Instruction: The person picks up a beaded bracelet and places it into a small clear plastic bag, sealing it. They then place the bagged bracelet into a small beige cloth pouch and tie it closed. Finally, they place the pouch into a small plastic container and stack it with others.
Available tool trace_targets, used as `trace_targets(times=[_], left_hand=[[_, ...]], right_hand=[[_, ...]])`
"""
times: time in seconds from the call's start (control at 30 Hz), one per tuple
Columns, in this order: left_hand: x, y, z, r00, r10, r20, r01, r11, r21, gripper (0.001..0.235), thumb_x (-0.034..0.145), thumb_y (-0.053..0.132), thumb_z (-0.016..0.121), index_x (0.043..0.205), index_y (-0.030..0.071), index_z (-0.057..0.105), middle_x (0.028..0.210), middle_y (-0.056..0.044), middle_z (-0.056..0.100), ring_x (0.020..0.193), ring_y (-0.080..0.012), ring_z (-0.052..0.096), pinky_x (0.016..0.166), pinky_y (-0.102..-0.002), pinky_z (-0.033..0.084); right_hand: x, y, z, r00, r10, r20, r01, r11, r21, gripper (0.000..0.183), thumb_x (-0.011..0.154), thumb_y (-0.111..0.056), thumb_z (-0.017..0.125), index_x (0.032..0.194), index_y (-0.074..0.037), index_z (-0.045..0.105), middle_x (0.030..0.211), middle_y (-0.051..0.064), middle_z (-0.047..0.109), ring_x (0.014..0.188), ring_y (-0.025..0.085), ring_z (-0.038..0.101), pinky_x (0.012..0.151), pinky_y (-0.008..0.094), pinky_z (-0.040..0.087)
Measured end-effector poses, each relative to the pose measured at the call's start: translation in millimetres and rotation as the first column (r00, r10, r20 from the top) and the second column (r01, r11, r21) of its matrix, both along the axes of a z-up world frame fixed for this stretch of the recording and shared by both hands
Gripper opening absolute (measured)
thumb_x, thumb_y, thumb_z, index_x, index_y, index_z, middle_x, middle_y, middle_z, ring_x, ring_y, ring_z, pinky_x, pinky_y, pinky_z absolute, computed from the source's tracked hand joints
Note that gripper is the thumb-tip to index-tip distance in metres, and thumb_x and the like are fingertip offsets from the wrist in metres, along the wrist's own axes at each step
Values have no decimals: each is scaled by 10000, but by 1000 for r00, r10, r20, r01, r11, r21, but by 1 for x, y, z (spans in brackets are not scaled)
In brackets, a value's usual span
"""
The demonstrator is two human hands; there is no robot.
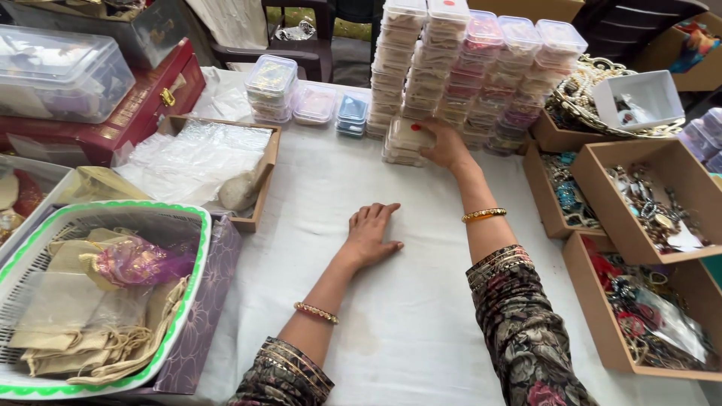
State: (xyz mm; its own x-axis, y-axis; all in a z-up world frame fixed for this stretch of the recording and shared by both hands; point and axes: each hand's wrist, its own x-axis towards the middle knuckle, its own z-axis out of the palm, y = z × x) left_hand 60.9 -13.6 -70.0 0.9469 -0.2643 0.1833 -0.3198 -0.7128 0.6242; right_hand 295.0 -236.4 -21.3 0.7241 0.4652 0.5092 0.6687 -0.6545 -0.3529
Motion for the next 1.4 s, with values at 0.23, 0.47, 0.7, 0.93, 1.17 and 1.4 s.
trace_targets(times=[0.23, 0.47, 0.7, 0.93, 1.17, 1.4], left_hand=[[-1, 0, 4, 999, -13, -43, 13, 1000, -16, 867, 774, 344, 825, 1518, 226, 396, 1451, -54, 458, 1420, -271, 327, 1199, -467, 208], [0, 0, 6, 997, -8, -79, 8, 1000, -5, 870, 784, 351, 820, 1524, 249, 374, 1475, -32, 429, 1437, -246, 298, 1208, -459, 188], [1, -2, 5, 995, -9, -102, 13, 999, 38, 872, 801, 370, 808, 1540, 273, 355, 1490, -12, 411, 1445, -232, 286, 1227, -451, 175], [3, -1, 2, 995, 0, -104, 5, 999, 48, 875, 793, 367, 814, 1535, 276, 360, 1480, -10, 417, 1440, -231, 290, 1220, -456, 178], [2, -1, 3, 995, -2, -101, 7, 999, 53, 876, 792, 376, 817, 1534, 275, 362, 1474, -8, 424, 1438, -224, 294, 1221, -449, 186], [0, -3, 9, 992, 7, -126, 1, 998, 64, 869, 802, 380, 810, 1535, 285, 354, 1475, 2, 413, 1436, -212, 281, 1224, -437, 180]], right_hand=[[0, 0, -11, 993, -69, -96, 67, 997, -26, 687, 746, -140, 833, 1398, -193, 625, 1529, 142, 498, 1417, 340, 460, 1194, 410, 375], [-35, 4, 13, 983, -148, -110, 147, 989, -14, 925, 612, -58, 929, 1447, -209, 562, 1587, 144, 387, 1455, 388, 359, 1184, 436, 348], [-44, -2, -8, 968, -137, -210, 166, 978, 127, 1045, 597, -25, 933, 1511, -226, 468, 1535, 112, 475, 1330, 321, 546, 1042, 399, 540], [-47, 16, -26, 958, -202, -203, 248, 939, 237, 1111, 583, 67, 912, 1536, -229, 424, 1449, 145, 580, 1123, 288, 676, 891, 372, 612], [-62, 27, -17, 919, -312, -242, 363, 909, 206, 1053, 636, 35, 892, 1531, -270, 429, 1402, 143, 626, 953, 292, 728, 848, 390, 602], [-52, 42, -25, 966, -226, -126, 251, 939, 236, 1070, 574, 20, 922, 1494, -243, 445, 1374, 174, 633, 1022, 313, 696, 821, 396, 602]])
